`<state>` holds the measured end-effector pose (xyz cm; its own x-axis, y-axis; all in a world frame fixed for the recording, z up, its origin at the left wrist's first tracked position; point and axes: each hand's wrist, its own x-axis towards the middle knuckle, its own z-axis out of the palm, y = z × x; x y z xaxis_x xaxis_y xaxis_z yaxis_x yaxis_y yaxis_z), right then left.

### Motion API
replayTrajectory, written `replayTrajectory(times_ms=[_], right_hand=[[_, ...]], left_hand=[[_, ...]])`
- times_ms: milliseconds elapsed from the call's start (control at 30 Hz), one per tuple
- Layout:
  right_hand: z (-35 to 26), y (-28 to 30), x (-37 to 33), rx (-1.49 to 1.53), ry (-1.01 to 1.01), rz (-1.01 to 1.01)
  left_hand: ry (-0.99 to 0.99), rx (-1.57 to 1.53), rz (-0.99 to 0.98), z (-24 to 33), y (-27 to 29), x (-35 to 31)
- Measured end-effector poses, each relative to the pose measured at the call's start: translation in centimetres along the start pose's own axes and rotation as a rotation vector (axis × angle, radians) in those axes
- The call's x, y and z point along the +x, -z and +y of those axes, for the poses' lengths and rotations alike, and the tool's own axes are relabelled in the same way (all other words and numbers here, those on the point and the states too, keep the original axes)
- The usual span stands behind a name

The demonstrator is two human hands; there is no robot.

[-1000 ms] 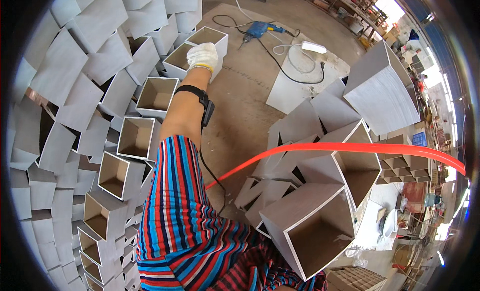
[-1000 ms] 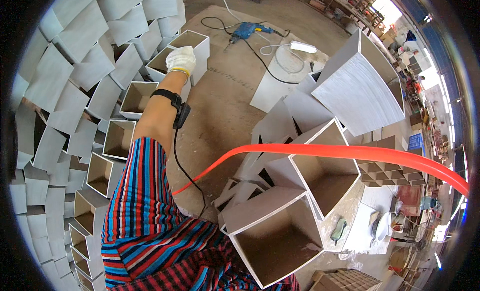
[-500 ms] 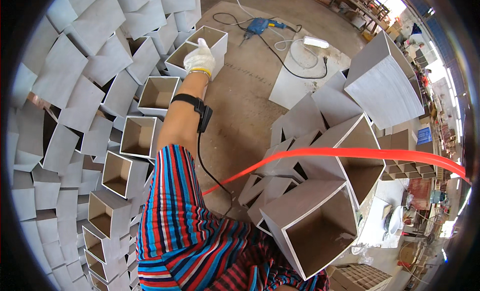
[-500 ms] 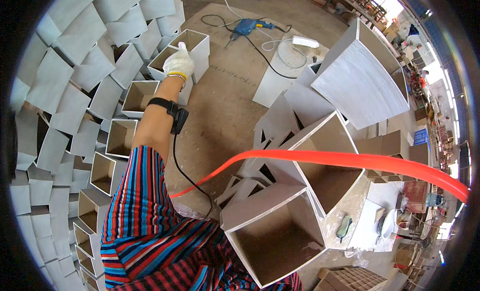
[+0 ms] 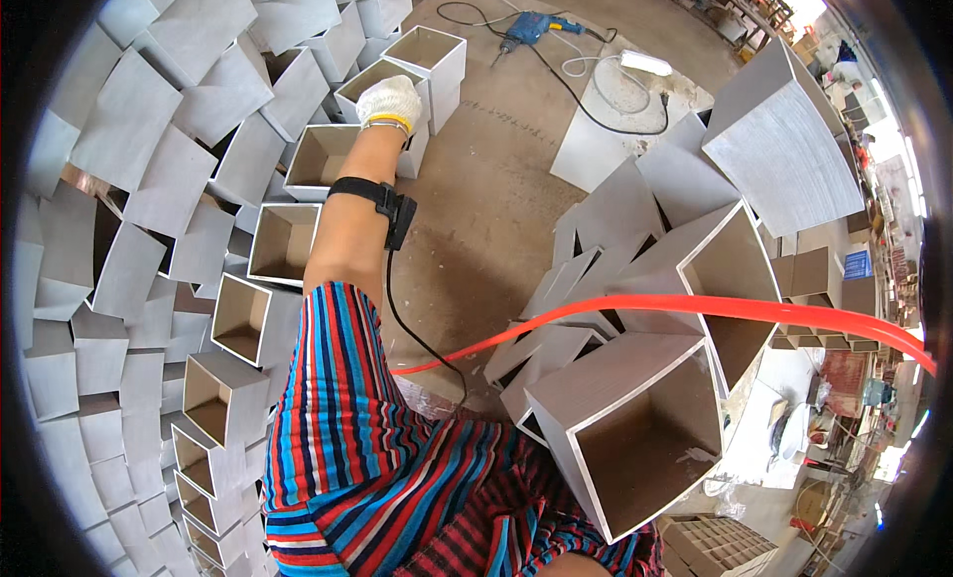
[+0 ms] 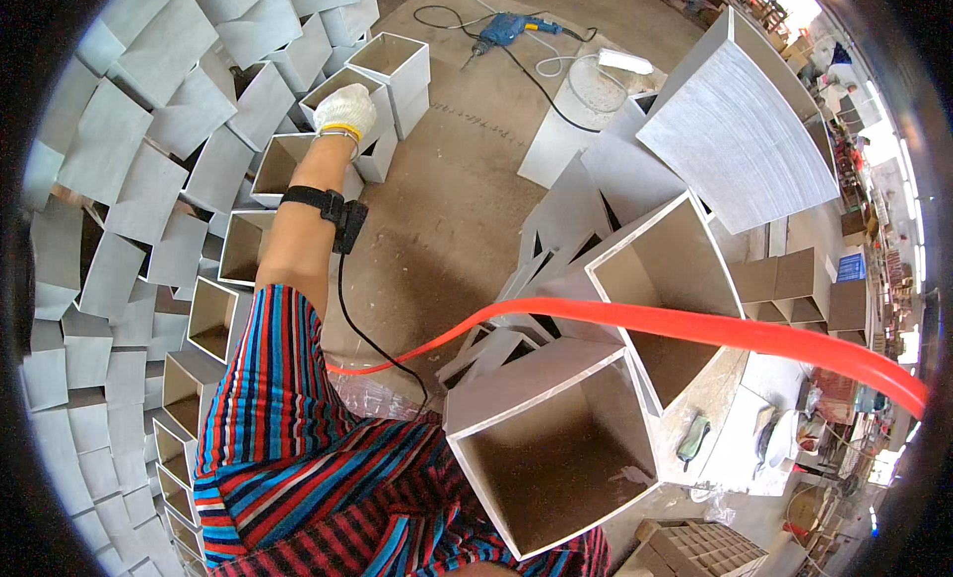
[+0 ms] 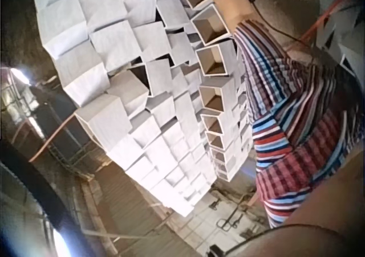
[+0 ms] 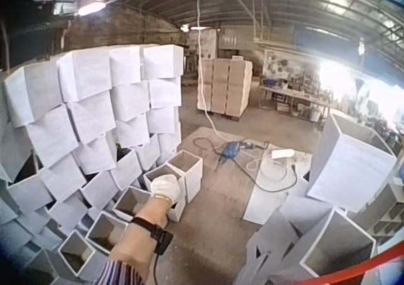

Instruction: The person applies a white substance to the interior and exterior of a wooden box, wipes the surfaces with a cloth, and then stacks it onto a pile of similar boxes.

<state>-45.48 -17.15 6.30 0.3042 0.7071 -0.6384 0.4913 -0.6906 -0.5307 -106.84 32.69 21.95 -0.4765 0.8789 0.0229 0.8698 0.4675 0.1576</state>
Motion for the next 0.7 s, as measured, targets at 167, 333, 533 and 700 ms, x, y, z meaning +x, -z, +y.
replayTrajectory(times_ms=[167,333,533,700], right_hand=[[-0.6,0.1,1.1,-0.02,0.006,-0.007],[-2.0,0.4,2.6,-0.043,0.038,-0.033],[-4.8,1.2,5.3,-0.1,0.136,-0.066],[-8.2,1.9,8.1,-0.167,0.271,-0.127]], left_hand=[[0.015,0.009,-0.014,-0.2,-0.5,-0.5],[-0.02,0.019,-0.026,-0.3,0.3,-1.2],[-0.204,0.013,0.132,0.7,3.3,-5.7],[-0.475,-0.123,0.311,-0.1,6.6,-14.6]])
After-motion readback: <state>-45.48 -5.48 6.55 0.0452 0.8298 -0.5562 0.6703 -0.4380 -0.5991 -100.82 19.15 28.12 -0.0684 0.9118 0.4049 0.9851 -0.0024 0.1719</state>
